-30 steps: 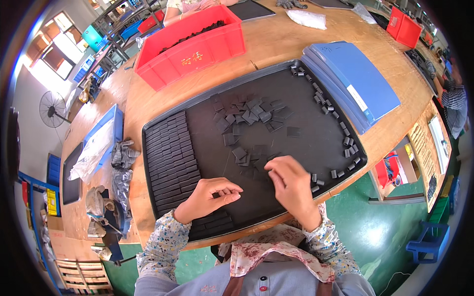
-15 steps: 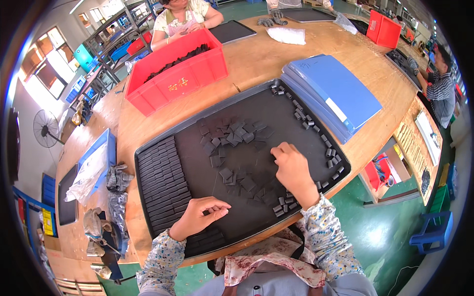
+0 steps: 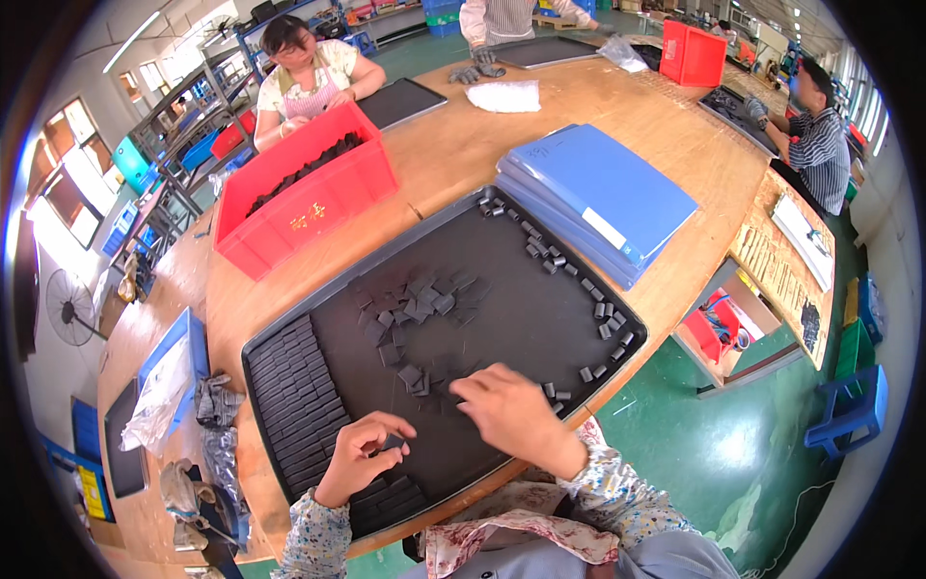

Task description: The person sorts small black plastic components by hand, taking them from a central pile and placing them into an organized slotted tray.

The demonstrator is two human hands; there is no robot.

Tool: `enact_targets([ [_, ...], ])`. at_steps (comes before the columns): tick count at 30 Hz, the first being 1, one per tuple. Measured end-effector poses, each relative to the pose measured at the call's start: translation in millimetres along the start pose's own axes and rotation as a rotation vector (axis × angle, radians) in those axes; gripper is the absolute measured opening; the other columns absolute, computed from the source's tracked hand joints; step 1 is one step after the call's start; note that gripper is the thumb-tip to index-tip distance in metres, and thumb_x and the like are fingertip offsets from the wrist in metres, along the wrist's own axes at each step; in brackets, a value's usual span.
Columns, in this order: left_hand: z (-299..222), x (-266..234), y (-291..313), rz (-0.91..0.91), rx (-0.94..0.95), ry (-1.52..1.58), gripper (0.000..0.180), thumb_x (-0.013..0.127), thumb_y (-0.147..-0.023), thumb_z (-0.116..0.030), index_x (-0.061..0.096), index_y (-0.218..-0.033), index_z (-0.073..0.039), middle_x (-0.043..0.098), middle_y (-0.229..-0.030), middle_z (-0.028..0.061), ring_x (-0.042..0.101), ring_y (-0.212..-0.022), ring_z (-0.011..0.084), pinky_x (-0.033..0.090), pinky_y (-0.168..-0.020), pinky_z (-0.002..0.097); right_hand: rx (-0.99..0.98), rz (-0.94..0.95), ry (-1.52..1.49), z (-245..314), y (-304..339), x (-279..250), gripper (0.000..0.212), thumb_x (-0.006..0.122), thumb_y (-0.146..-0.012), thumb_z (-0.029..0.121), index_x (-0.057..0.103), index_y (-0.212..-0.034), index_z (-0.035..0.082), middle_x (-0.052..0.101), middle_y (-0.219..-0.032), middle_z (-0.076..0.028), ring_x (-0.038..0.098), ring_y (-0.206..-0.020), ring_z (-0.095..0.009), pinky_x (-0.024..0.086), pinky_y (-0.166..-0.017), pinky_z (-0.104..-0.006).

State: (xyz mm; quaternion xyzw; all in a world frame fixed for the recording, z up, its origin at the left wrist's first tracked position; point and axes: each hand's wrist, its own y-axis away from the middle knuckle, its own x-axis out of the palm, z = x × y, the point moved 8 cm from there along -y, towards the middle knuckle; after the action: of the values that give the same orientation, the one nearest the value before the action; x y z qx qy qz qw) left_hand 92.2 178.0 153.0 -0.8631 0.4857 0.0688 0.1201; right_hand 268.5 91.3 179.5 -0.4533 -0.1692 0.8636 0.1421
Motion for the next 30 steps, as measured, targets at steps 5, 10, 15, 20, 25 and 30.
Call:
enact_targets([
  [5,27,2,6,-0.067,-0.315,0.235,0.021,0.068,-0.091,0.001,0.049,-0.082,-0.001,0.069,-0.096,0.0128,0.066,-0.075,0.0127,0.056,-0.069,0.0243,0.070,0.188,0.077,-34,22,-8,0.021,0.071,-0.079,0.006,0.065,-0.098,0.010,0.059,-0.095,-0.004,0.059,-0.093,-0.026,0.052,-0.081,-0.0352],
  [10,21,8,-1,-0.096,-0.261,0.287,0.016,0.069,-0.090,0.001,0.058,-0.101,0.003,0.069,-0.098,0.0112,0.066,-0.083,0.0108,0.056,-0.075,0.0235,0.052,0.259,-0.006,-32,23,4,0.024,0.072,-0.078,0.006,0.067,-0.102,0.010,0.061,-0.102,-0.005,0.059,-0.098,-0.026,0.050,-0.086,-0.0352],
  [15,37,12,10,0.000,-0.380,0.221,0.016,0.070,-0.088,0.002,0.066,-0.102,0.008,0.073,-0.095,0.0147,0.068,-0.080,0.0126,0.056,-0.072,0.0240,0.012,0.056,0.168,-28,18,-19,0.030,0.079,-0.071,0.012,0.064,-0.097,0.014,0.059,-0.098,-0.002,0.057,-0.097,-0.024,0.051,-0.083,-0.0354],
  [20,43,13,12,0.035,-0.423,0.169,0.015,0.070,-0.087,0.004,0.066,-0.101,0.008,0.073,-0.093,0.0160,0.069,-0.078,0.0144,0.056,-0.071,0.0242,0.208,0.070,0.321,-52,31,-33,0.029,0.079,-0.072,0.016,0.063,-0.096,0.013,0.058,-0.096,-0.002,0.058,-0.098,-0.025,0.052,-0.082,-0.0370],
  [25,32,15,6,-0.048,-0.336,0.251,0.024,0.071,-0.086,0.004,0.065,-0.109,0.007,0.070,-0.099,0.0151,0.069,-0.087,0.0177,0.057,-0.075,0.0267,0.135,0.130,0.215,-55,34,-16,0.025,0.077,-0.073,0.012,0.060,-0.091,0.013,0.058,-0.090,-0.002,0.059,-0.093,-0.025,0.051,-0.080,-0.0385],
  [30,37,15,6,-0.028,-0.341,0.287,0.029,0.071,-0.089,0.002,0.063,-0.116,0.006,0.070,-0.106,0.0135,0.069,-0.093,0.0165,0.057,-0.083,0.0272,0.049,0.033,0.201,-46,26,-14,0.026,0.076,-0.071,0.008,0.059,-0.090,0.014,0.057,-0.085,-0.002,0.059,-0.088,-0.026,0.050,-0.078,-0.0377],
])
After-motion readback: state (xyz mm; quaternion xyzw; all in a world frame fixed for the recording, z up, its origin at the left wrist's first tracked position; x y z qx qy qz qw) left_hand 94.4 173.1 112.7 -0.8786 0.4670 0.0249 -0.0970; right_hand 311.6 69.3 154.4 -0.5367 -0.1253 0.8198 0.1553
